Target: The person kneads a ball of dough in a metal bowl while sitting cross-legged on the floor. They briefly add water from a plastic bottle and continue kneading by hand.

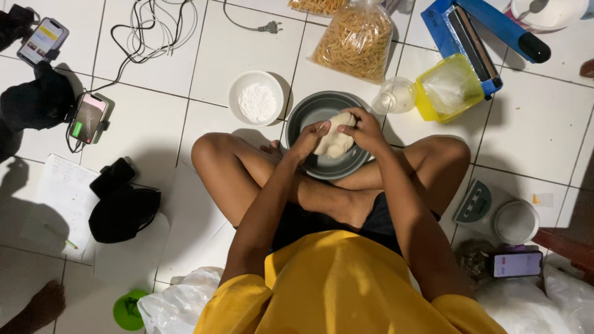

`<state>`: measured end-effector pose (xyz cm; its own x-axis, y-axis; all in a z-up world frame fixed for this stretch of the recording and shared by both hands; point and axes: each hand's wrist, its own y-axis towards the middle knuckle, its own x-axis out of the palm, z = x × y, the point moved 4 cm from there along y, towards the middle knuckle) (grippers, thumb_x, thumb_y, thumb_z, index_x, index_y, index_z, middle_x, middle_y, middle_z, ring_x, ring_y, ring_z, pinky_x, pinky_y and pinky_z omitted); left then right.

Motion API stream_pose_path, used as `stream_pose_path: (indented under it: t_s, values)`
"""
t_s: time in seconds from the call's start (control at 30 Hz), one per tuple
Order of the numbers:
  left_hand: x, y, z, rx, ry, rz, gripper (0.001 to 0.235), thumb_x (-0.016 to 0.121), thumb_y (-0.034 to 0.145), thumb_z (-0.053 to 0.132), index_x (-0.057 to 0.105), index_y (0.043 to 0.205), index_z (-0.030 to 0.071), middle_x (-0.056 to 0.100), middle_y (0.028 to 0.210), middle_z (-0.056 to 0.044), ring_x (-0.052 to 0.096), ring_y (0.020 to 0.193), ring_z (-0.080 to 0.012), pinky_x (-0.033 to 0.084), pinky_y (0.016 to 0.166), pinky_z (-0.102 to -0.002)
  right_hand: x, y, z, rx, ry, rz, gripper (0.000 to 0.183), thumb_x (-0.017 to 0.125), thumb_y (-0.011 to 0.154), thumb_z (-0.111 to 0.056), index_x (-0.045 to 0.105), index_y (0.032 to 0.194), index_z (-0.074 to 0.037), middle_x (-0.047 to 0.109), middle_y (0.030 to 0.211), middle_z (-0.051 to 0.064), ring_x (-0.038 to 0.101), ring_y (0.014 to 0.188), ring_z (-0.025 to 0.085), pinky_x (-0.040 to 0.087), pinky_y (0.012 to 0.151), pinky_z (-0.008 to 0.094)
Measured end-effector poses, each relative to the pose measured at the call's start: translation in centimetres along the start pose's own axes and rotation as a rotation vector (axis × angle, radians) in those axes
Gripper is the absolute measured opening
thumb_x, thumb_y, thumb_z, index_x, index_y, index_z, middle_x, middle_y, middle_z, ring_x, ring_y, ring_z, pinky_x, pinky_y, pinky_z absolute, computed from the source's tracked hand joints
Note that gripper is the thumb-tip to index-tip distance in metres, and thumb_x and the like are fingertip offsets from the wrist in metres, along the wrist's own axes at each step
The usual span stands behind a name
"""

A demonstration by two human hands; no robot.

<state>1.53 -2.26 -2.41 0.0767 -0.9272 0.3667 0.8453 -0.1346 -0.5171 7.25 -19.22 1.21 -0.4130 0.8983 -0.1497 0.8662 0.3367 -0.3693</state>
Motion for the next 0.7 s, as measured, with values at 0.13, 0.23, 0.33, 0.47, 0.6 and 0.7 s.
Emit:
stream_pose_path:
  t_s: [0.13, 0.23, 0.33, 0.47, 0.6, 0.7]
  values:
    - [-2.8, 3.2, -0.2, 0.155, 0.087, -0.018, 0.051, 0.073, 0.097, 0.026, 0.058, 0.141, 0.006, 0.067, 0.111, -0.019, 0.067, 0.098, -0.0249, 0.057, 0.088, -0.038, 0.3, 0.5, -3.7, -0.195, -0.089, 0.041, 0.056, 0.09, 0.08, -0.014, 0.066, 0.13, -0.01, 0.066, 0.115, 0.022, 0.067, 0.107, 0.039, 0.056, 0.088, 0.045]
    - [-3.5, 3.3, 2.2, 0.237, 0.108, 0.035, 0.066, 0.066, 0.09, 0.006, 0.041, 0.15, -0.004, 0.049, 0.145, -0.034, 0.049, 0.136, -0.0422, 0.042, 0.115, -0.049, 2.6, -0.4, -4.3, -0.564, -0.546, 0.131, 0.052, 0.089, 0.076, -0.015, 0.068, 0.123, -0.006, 0.066, 0.113, 0.016, 0.065, 0.111, 0.04, 0.052, 0.097, 0.044]
    - [-4.9, 6.1, 0.3, 0.234, -0.147, 0.093, 0.047, 0.063, 0.096, 0.015, 0.058, 0.137, -0.007, 0.054, 0.142, -0.026, 0.053, 0.129, -0.038, 0.038, 0.115, -0.052, 4.9, -2.5, -2.6, -0.714, -0.761, 0.168, 0.045, 0.079, 0.085, -0.019, 0.066, 0.126, -0.007, 0.065, 0.129, 0.019, 0.062, 0.122, 0.034, 0.051, 0.104, 0.043]
    - [-2.9, 5.3, 0.4, 0.15, 0.166, 0.142, 0.054, 0.057, 0.102, 0.044, 0.066, 0.127, -0.002, 0.059, 0.134, -0.025, 0.051, 0.13, -0.0404, 0.035, 0.115, -0.053, 6.3, -5.8, -3.4, -0.887, -0.897, 0.286, 0.037, 0.057, 0.096, -0.012, 0.066, 0.132, -0.005, 0.059, 0.142, 0.02, 0.056, 0.128, 0.04, 0.048, 0.105, 0.047]
    - [0.8, 2.8, 2.3, 0.243, 0.765, 0.164, 0.073, 0.023, 0.109, 0.057, 0.069, 0.114, 0.001, 0.063, 0.122, -0.02, 0.056, 0.124, -0.0401, 0.038, 0.112, -0.05, 2.4, -1.6, 2.0, -0.165, -0.335, 0.102, 0.013, 0.068, 0.092, -0.007, 0.075, 0.103, -0.006, 0.075, 0.096, 0.014, 0.072, 0.096, 0.035, 0.059, 0.083, 0.043]
    - [1.4, 3.4, 2.3, 0.293, 0.885, 0.235, 0.066, 0.025, 0.109, 0.056, 0.071, 0.105, 0.009, 0.064, 0.106, -0.014, 0.062, 0.114, -0.0353, 0.046, 0.102, -0.046, 1.0, 1.5, -0.3, -0.213, -0.152, 0.334, 0.017, 0.061, 0.098, -0.01, 0.072, 0.11, -0.009, 0.075, 0.096, 0.011, 0.074, 0.085, 0.025, 0.06, 0.074, 0.035]
